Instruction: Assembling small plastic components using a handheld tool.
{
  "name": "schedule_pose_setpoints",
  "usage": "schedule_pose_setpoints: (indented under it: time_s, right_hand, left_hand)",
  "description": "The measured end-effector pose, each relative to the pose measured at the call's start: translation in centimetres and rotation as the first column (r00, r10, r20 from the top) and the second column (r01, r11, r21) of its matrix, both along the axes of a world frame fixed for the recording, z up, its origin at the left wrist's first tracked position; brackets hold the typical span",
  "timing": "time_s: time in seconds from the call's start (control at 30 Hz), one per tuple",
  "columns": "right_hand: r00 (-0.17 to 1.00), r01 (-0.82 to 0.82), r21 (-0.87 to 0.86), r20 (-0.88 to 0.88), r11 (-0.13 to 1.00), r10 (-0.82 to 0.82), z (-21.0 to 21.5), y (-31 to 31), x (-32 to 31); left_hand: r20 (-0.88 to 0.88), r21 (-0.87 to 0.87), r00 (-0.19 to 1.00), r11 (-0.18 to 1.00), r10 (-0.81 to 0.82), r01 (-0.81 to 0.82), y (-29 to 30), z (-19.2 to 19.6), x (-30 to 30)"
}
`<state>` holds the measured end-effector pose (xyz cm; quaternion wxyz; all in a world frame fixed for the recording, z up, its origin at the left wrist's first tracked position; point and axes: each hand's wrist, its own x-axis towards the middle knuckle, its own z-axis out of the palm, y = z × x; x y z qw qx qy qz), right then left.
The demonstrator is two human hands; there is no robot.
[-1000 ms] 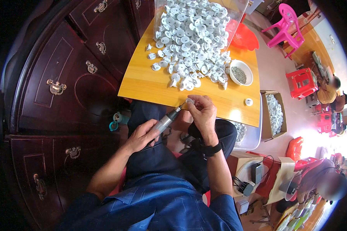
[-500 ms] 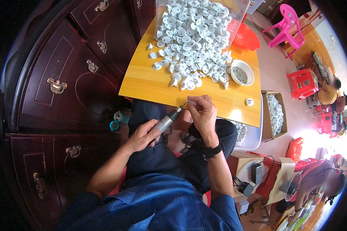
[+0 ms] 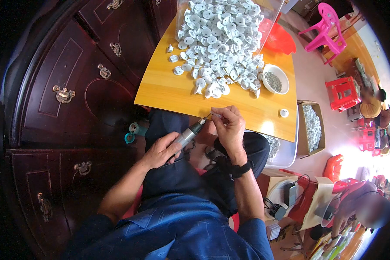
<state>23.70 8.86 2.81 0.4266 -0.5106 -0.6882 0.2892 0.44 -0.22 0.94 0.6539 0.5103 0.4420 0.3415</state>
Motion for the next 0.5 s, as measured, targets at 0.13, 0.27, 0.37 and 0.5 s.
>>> schedule_pose_setpoints:
  time_s: [0.13, 0.27, 0.37, 0.5]
  right_hand:
    - [1.0, -0.009, -0.029, -0.002, 1.0, 0.009, 0.2, 0.0, -0.2]
    - [1.0, -0.008, -0.068, -0.02, 0.998, 0.007, -0.8, 0.2, 0.4]
    - [0.981, -0.039, -0.171, -0.194, 0.985, 0.005, -1.8, 0.6, 0.6]
    - [0.988, 0.0, -0.279, -0.148, 0.96, -0.043, 0.0, 1.3, 2.0]
  left_hand:
    - [-0.008, 0.005, 1.0, 1.0, 0.001, -0.001, 0.0, 0.1, -0.2]
    - [0.006, -0.001, 1.0, 1.0, -0.001, 0.001, 0.1, 0.1, 0.0]
    - [0.04, -0.03, 0.999, 1.0, 0.007, -0.006, 0.2, -0.1, 0.1]
    - [0.065, -0.052, 0.998, 0.998, 0.026, -0.023, 0.2, 0.1, -0.1]
